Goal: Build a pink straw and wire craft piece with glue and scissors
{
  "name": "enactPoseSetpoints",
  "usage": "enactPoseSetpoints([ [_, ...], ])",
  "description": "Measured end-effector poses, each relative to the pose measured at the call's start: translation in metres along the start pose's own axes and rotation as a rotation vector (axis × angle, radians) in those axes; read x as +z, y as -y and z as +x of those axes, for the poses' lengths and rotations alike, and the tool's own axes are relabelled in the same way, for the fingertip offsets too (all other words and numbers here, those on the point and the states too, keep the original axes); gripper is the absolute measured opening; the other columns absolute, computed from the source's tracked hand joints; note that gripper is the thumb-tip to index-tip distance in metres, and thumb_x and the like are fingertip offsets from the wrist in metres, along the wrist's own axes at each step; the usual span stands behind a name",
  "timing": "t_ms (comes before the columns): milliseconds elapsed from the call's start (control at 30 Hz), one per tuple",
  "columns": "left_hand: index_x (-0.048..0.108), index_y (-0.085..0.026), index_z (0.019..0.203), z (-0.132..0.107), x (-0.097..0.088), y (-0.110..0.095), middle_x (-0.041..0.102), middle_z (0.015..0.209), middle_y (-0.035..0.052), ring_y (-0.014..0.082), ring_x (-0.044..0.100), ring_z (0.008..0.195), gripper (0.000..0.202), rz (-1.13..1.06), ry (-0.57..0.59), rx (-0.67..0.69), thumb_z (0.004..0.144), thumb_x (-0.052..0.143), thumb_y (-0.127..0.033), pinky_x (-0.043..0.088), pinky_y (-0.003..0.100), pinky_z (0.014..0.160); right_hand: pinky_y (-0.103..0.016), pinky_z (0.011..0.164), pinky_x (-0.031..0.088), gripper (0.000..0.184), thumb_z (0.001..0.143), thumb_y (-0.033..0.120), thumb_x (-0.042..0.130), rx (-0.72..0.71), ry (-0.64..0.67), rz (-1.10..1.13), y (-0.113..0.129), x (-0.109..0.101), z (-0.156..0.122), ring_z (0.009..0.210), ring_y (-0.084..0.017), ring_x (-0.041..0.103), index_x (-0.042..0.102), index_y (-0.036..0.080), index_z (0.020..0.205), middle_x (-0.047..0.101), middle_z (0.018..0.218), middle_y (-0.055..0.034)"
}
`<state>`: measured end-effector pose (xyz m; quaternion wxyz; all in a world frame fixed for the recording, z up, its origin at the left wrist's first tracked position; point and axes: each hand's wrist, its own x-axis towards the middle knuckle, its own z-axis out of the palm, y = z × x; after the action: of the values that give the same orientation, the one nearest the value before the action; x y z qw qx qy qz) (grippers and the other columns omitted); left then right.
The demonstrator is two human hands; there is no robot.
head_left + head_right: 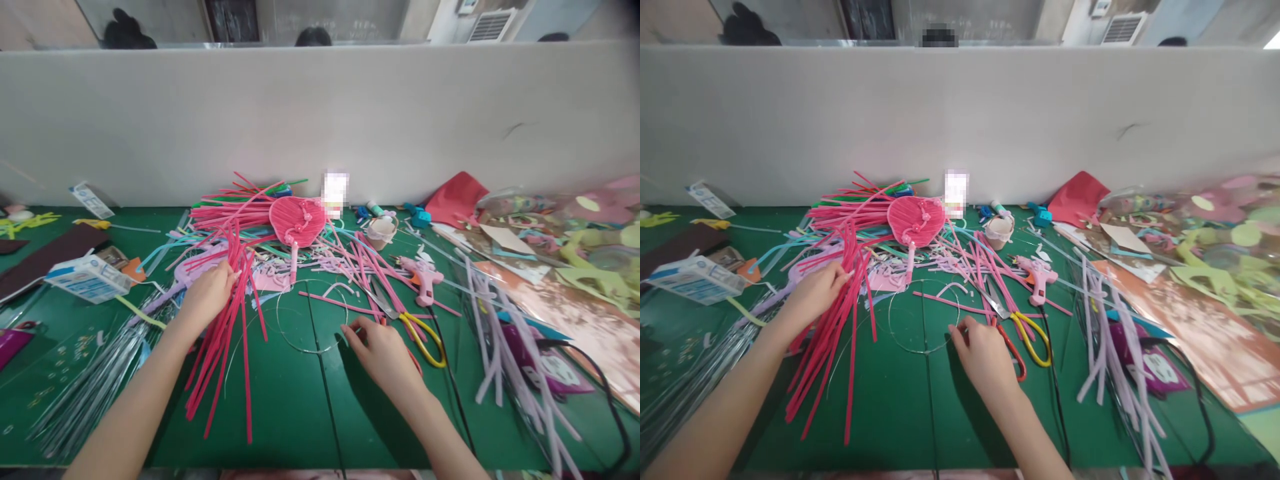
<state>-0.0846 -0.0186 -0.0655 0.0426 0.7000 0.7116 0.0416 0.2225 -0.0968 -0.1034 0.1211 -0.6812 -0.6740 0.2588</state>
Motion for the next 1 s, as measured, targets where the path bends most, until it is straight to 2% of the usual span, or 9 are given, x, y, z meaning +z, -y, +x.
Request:
enactPoseSetpoints([
  [200, 0.048, -0.023, 0.073, -0.001, -0.003, -0.013, 0.065, 0.064, 0.0012, 0.0213, 0.064, 0.064, 0.024, -0.236, 0.0, 0.065, 0.091, 0.042, -0.038, 0.039, 0.028, 0.062, -0.027, 0.058, 0.035, 0.027, 0.097, 0.036, 0.046, -0.021, 0.009, -0.01, 0.0, 0.002, -0.001, 0.066, -0.023, 0.066, 0.062, 0.02, 0.081, 0.071, 0.069, -0.005],
  [433, 0.045, -0.024, 0.066, 0.006, 0.006, -0.023, 0.06, 0.062, 0.0021, 0.0216, 0.061, 0.064, 0.038, -0.282, -0.05, 0.11, 0.094, 0.032, -0.047, 0.043, 0.03, 0.063, -0.027, 0.057, 0.035, 0.028, 0.097, 0.037, 0.045, -0.012, 0.004, -0.02, -0.004, -0.001, -0.003, 0.068, -0.023, 0.067, 0.063, 0.02, 0.082, 0.072, 0.071, -0.0055],
  [533, 0.045, -0.023, 0.065, 0.008, 0.01, -0.019, 0.062, 0.074, 0.0072, 0.0256, 0.063, 0.08, 0.038, -0.25, -0.131, 0.098, 0.093, 0.038, -0.046, 0.046, 0.036, 0.078, -0.028, 0.057, 0.035, 0.028, 0.097, 0.036, 0.046, -0.001, 0.012, -0.022, -0.004, -0.002, -0.004, 0.07, -0.023, 0.068, 0.064, 0.02, 0.083, 0.073, 0.073, -0.0064],
  [600, 0.053, -0.021, 0.073, 0.011, 0.013, -0.017, 0.065, 0.096, 0.0121, 0.0297, 0.059, 0.104, 0.026, -0.237, -0.201, 0.113, 0.09, 0.047, -0.04, 0.044, 0.041, 0.094, -0.028, 0.058, 0.036, 0.028, 0.097, 0.036, 0.046, 0.012, 0.017, -0.023, -0.003, -0.003, -0.005, 0.07, -0.024, 0.068, 0.065, 0.02, 0.084, 0.074, 0.075, -0.0067],
  [667, 0.059, -0.019, 0.086, 0.014, 0.017, -0.018, 0.06, 0.119, 0.0157, 0.033, 0.05, 0.123, 0.016, -0.231, -0.259, 0.16, 0.086, 0.054, -0.034, 0.039, 0.046, 0.104, -0.028, 0.058, 0.036, 0.027, 0.096, 0.036, 0.047, 0.022, 0.017, -0.022, -0.003, -0.003, -0.005, 0.07, -0.023, 0.068, 0.065, 0.02, 0.085, 0.074, 0.075, -0.0063],
  [733, 0.062, -0.018, 0.085, 0.015, 0.023, -0.023, 0.061, 0.121, 0.0158, 0.0336, 0.051, 0.123, 0.016, -0.231, -0.266, 0.227, 0.087, 0.054, -0.033, 0.038, 0.049, 0.105, -0.028, 0.059, 0.037, 0.024, 0.095, 0.035, 0.049, 0.021, 0.013, -0.014, -0.003, -0.004, -0.006, 0.071, -0.023, 0.068, 0.066, 0.021, 0.086, 0.073, 0.074, -0.0056],
  [833, 0.063, -0.019, 0.077, 0.015, 0.032, -0.039, 0.068, 0.106, 0.0131, 0.029, 0.06, 0.109, 0.026, -0.242, -0.206, 0.31, 0.093, 0.047, -0.031, 0.043, 0.046, 0.102, -0.028, 0.062, 0.039, 0.015, 0.092, 0.03, 0.056, 0.019, 0.02, -0.011, -0.004, -0.005, -0.006, 0.074, -0.023, 0.069, 0.067, 0.02, 0.088, 0.074, 0.076, -0.0055],
  [933, 0.066, -0.017, 0.097, 0.012, 0.042, -0.058, 0.062, 0.122, 0.0145, 0.0274, 0.056, 0.118, 0.021, -0.254, -0.185, 0.378, 0.092, 0.046, -0.021, 0.042, 0.045, 0.105, -0.028, 0.063, 0.039, 0.012, 0.091, 0.027, 0.057, 0.032, 0.031, -0.016, -0.006, -0.008, -0.006, 0.076, -0.023, 0.069, 0.067, 0.02, 0.089, 0.074, 0.077, -0.0059],
  [1000, 0.067, -0.018, 0.102, 0.012, 0.047, -0.069, 0.06, 0.128, 0.0136, 0.0281, 0.053, 0.123, 0.021, -0.256, -0.162, 0.435, 0.09, 0.05, -0.02, 0.04, 0.047, 0.107, -0.028, 0.063, 0.039, 0.012, 0.092, 0.026, 0.058, 0.05, 0.03, -0.022, -0.008, -0.011, -0.007, 0.075, -0.023, 0.068, 0.067, 0.019, 0.09, 0.074, 0.076, -0.0059],
])
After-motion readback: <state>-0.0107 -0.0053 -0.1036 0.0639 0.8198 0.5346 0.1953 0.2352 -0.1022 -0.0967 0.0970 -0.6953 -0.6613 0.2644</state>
